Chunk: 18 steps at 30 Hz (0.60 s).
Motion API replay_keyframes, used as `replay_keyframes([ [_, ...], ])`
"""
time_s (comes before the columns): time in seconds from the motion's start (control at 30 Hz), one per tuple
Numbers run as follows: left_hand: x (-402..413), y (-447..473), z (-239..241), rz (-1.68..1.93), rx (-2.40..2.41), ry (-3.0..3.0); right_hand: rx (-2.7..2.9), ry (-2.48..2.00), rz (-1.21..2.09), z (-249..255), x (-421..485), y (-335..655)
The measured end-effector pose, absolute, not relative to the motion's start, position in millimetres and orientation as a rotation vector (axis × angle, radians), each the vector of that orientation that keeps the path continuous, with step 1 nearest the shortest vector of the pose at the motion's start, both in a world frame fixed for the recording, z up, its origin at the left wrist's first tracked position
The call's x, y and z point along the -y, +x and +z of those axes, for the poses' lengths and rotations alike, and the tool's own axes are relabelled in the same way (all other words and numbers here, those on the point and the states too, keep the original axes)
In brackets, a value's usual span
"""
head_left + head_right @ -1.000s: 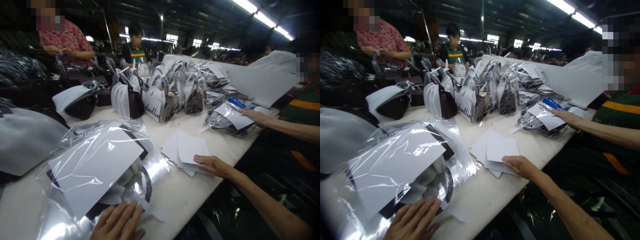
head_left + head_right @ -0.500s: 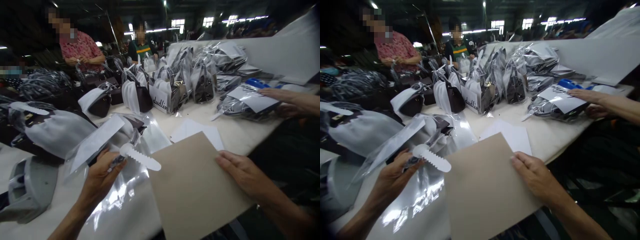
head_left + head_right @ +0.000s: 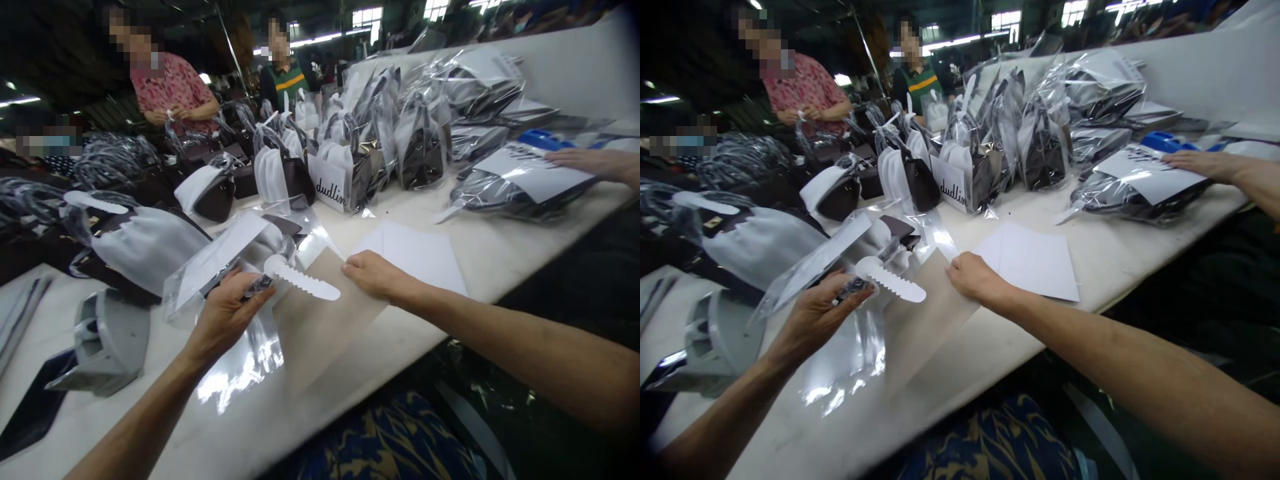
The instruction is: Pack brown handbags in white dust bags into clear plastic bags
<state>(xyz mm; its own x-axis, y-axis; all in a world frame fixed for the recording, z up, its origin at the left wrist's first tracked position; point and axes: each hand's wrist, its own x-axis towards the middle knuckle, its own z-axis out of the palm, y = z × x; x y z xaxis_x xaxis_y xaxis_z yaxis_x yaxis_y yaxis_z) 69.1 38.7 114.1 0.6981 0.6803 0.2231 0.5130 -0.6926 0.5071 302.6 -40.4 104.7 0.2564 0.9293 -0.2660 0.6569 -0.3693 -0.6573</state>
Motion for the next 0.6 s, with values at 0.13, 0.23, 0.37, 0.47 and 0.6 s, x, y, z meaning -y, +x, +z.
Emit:
replay_keyframes([
  [0.13, -39.5, 70.9, 113.7, 0.532, -0.903, 2.521, 1.361, -2.126, 1.028, 99.9, 18.6, 282.2],
  [0.23, -40.6, 70.5, 115.4, 0.551, -0.911, 2.510, 1.332, -2.090, 1.163, 105.3, 11.4, 272.8],
  [0.37, -45.1, 68.1, 116.8, 0.563, -0.898, 2.510, 1.295, -2.008, 1.398, 121.1, 23.7, 263.2],
  [0.47, -49.6, 66.6, 116.5, 0.547, -0.874, 2.534, 1.239, -1.936, 1.498, 129.6, 29.3, 252.0],
  [0.6, -53.8, 62.3, 114.9, 0.557, -0.864, 2.540, 1.125, -1.973, 1.484, 120.1, 11.4, 252.8],
])
